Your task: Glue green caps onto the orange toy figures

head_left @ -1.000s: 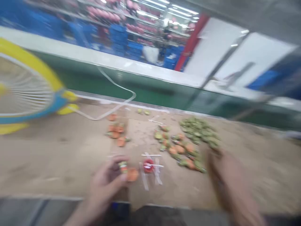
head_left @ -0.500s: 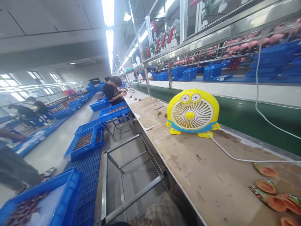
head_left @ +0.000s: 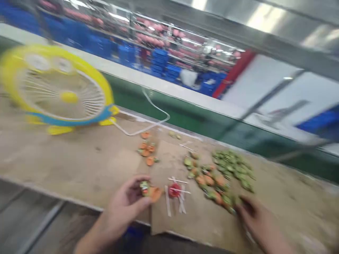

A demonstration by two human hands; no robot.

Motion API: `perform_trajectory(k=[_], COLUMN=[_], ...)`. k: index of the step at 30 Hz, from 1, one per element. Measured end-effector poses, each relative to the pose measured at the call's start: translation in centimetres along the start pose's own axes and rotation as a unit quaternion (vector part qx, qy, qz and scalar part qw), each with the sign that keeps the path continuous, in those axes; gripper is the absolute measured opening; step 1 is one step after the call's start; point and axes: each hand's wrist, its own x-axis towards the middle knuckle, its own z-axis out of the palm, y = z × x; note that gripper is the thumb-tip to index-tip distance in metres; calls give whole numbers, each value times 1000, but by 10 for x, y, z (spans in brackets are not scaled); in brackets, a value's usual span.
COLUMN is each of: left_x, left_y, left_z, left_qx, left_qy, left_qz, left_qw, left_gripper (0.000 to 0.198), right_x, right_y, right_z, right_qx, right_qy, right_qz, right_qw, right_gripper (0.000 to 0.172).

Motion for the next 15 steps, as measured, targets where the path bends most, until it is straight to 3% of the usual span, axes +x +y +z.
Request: perform_trajectory(k=[1, 3, 6, 9, 12, 15], left_x=[4, 8, 2, -4, -3, -3], left_y=[1, -1, -5, -8, -10, -9], left_z=[-1, 3, 24, 44, 50, 45], left_qx=[25, 56, 8, -53, -75, -64], left_qy=[23, 9, 0, -23, -74, -105], left_qz=[-1, -38, -46, -38, -37, -2], left_qw=[999, 998, 999, 998, 994, 992], left_gripper=[41, 36, 36, 34, 29, 25], right_x=[-12, -33, -58, -81, -95, -100], right_y=[8, 3, -40, -89, -121, -139], right_z=[-18, -33, -21, -4, 7, 15], right_qx=[19, 111, 275, 365, 396, 381], right_qy=[9, 22, 16, -21, -68, -93], right_qz=[22, 23, -68, -157, -211, -250], right_qw=[1000, 993, 959, 917, 891, 886], right_gripper=[48, 52, 37, 25, 28, 28])
